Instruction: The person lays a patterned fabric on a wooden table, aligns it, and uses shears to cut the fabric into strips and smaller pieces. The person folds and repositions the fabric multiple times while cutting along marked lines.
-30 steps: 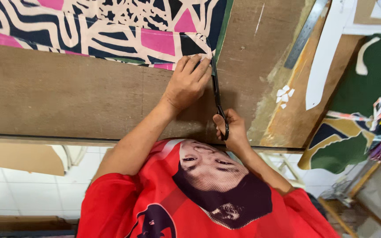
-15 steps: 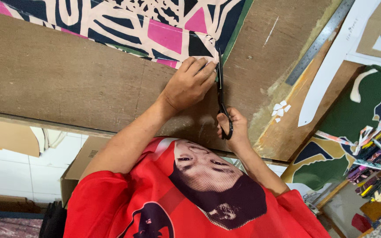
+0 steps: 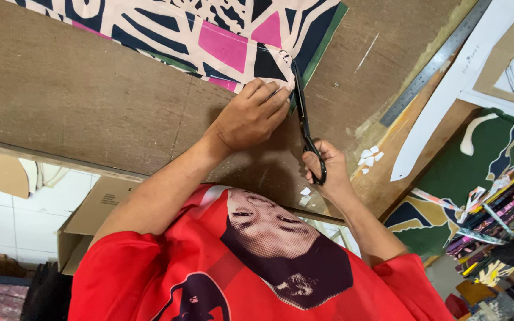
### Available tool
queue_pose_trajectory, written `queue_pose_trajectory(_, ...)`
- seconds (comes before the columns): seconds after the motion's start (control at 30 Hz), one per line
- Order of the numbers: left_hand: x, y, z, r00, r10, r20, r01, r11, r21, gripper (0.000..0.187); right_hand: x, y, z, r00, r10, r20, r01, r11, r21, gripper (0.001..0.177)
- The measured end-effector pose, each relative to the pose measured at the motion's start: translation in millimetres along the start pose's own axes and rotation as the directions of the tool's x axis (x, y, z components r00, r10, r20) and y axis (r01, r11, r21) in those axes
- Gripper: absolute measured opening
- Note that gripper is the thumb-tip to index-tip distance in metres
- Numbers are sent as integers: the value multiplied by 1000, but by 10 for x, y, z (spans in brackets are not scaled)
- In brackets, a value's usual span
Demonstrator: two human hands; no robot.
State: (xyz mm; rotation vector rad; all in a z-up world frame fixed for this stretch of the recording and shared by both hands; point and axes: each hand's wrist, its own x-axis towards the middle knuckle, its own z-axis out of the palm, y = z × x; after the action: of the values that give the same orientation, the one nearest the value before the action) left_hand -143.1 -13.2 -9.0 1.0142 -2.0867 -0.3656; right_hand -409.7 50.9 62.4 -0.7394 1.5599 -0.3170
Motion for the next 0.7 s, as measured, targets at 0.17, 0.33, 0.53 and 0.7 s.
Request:
queue_pose_trajectory(0.17,26,-2,-44,1000,-2,12,2,1000,-19,29,67,-107,-205,998,2,56,0,999,-43,35)
queue_pose_trajectory(0.33,48,-5,-69,1000,17,-5,-17,1000,12,28,153,-142,-289,994,-42,98,54,991,-124,35)
queue_pose_trajectory(0.53,15,6,-44,1000,12,15,-12,999,43,28,190,-164,-423,993,41,109,-34,997,-68,34)
queue_pose_trajectory(0.7,-3,4,3,1000,12,23,-13,998,62,25,283,-286,-600,984,1,179,30,985,-173,39)
